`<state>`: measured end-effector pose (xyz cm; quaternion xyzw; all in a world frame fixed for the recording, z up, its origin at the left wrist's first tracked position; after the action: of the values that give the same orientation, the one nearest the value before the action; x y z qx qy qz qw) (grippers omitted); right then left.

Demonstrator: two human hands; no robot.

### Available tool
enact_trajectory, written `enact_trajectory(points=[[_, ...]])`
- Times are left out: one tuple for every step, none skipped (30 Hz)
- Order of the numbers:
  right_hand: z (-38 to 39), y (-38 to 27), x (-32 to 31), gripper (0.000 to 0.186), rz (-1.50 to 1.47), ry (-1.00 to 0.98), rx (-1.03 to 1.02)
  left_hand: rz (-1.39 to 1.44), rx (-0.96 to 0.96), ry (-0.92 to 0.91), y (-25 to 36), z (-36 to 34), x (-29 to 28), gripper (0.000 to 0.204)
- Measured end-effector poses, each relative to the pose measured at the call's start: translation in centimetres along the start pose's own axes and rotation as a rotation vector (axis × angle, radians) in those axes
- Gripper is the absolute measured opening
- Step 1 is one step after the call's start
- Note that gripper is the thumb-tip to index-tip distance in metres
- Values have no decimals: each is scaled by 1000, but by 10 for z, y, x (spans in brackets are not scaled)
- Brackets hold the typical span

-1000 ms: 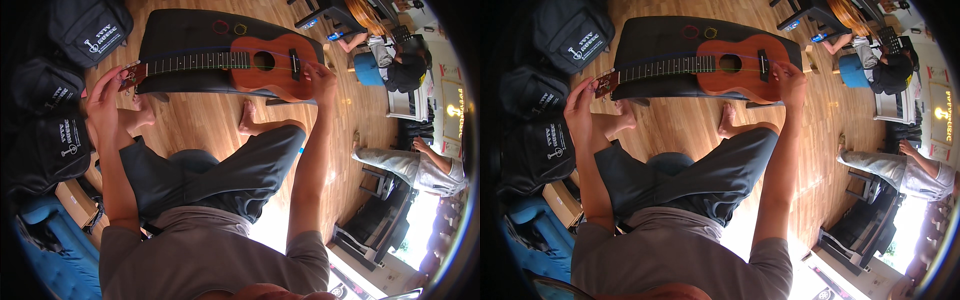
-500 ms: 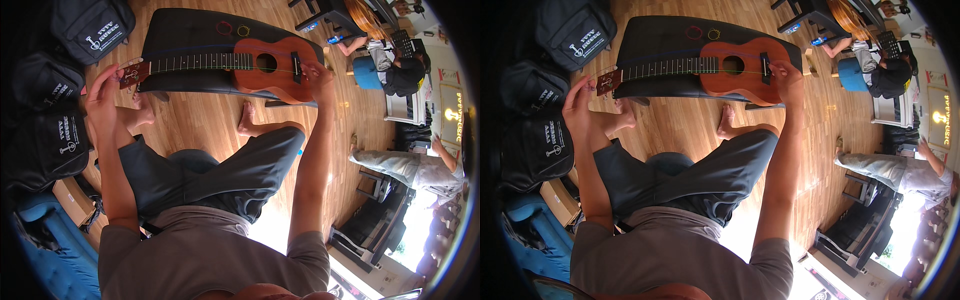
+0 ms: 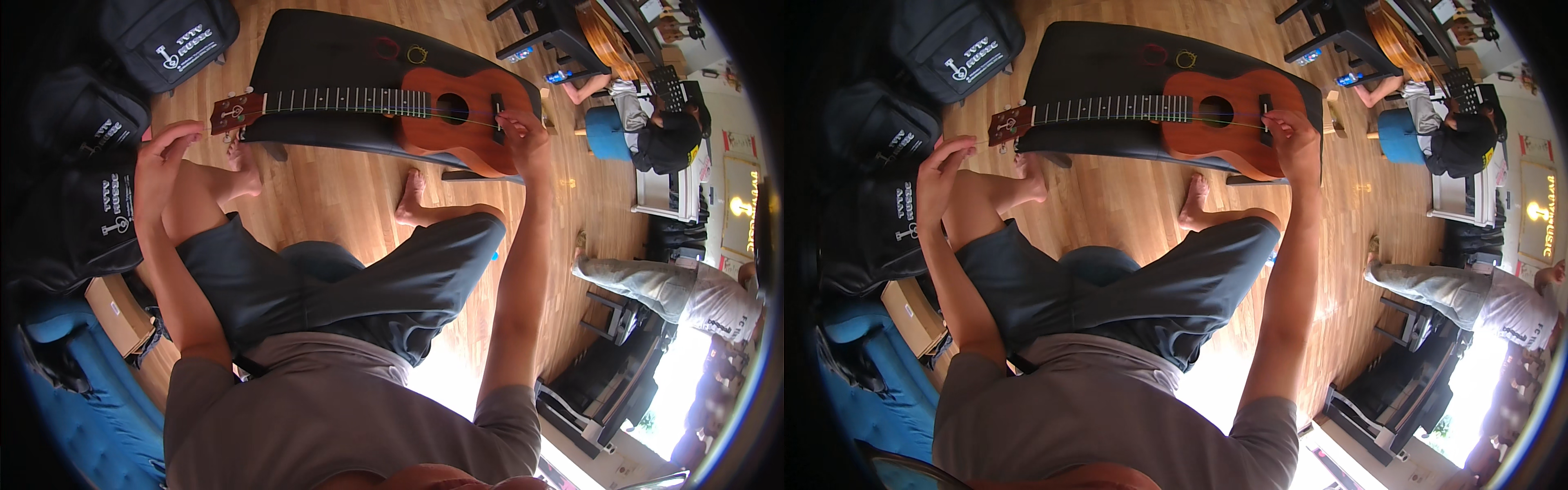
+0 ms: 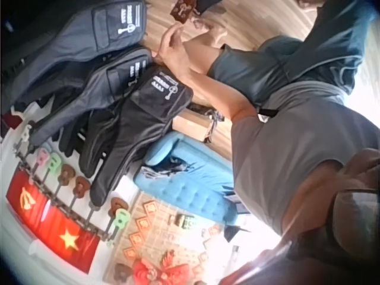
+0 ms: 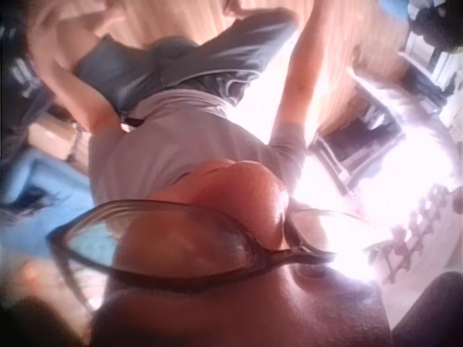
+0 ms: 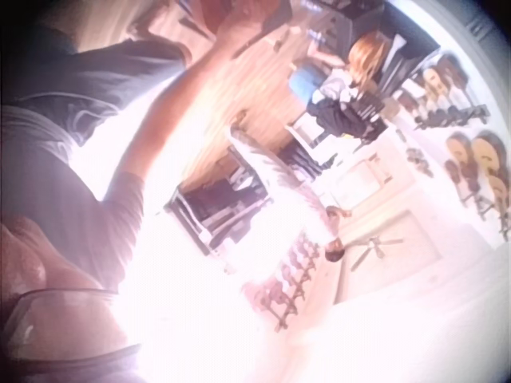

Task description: The person sits on the floor and tunes a small acoustic guitar by turning the tuning pegs on the headstock. They repeatedly pluck the strings and adjust the pegs to change the pitch.

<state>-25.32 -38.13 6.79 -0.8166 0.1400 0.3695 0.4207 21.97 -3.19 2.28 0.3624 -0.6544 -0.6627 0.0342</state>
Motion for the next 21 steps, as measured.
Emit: enact_trajectory(points=[[-1,-1,1,11,16,-2,-8,8,-60,-55,-6,1,1,19],[-1,-3,1,11,33,-4,-17,17,-120,-109,-12,1,2,18],[-2,-5,2,11,48,-6,-28,32,-141,-125,-8,1,1,16],[-2,-6,2,11,58,-9,-30,-9,-134,-165,-9,-2,0,16],[0,-6,2,11,68,-11,-32,-50,-128,-206,-11,-6,-2,16],[-1,-7,2,11,76,-10,-40,-92,-119,-242,-10,-9,-6,16],[-1,-5,3,11,70,-12,-10,-138,-67,-241,-1,-12,-10,15],[0,-5,4,11,83,-24,-7,-191,-65,-258,-3,-14,-13,15],[0,-8,5,11,98,-35,-3,-242,-63,-275,-6,-18,-15,16],[0,-10,5,11,120,-44,-1,-287,-58,-294,-12,-23,-15,16],[-1,-13,6,12,130,-46,-2,-350,11,-248,-11,-29,-19,16],[0,-14,5,12,148,-48,0,-407,81,-207,-11,-35,-19,17],[0,-14,5,12,163,-51,0,-466,148,-163,-9,-38,-20,18],[2,-15,4,13,159,-51,-15,-510,187,-140,-10,-40,-17,20],[3,-15,4,13,155,-48,-31,-554,227,-115,-7,-43,-13,21],[3,-15,3,14,152,-45,-47,-598,267,-90,-6,-46,-9,22],[2,-12,2,15,140,-39,-31,-595,272,-81,-14,-50,-9,22],[2,-9,1,15,129,-33,-13,-591,276,-75,-26,-54,-11,22],[3,-7,1,16,116,-28,7,-589,278,-71,-32,-56,-11,22],[3,-5,0,17,117,-28,24,-574,252,-48,-41,-59,-13,21],[3,-2,-1,18,117,-30,42,-559,223,-26,-46,-59,-15,19]])
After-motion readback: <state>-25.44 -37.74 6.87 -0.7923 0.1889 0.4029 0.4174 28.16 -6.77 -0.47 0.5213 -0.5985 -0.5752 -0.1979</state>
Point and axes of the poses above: each hand's wrist, its own z-axis away from the middle knuckle, its own x-axis out of the palm, y = z × x, the point moved 10 cm from there along -z, towards the middle knuckle, and after that the axes turned 4 degrees about y, right-handed, at the moved point
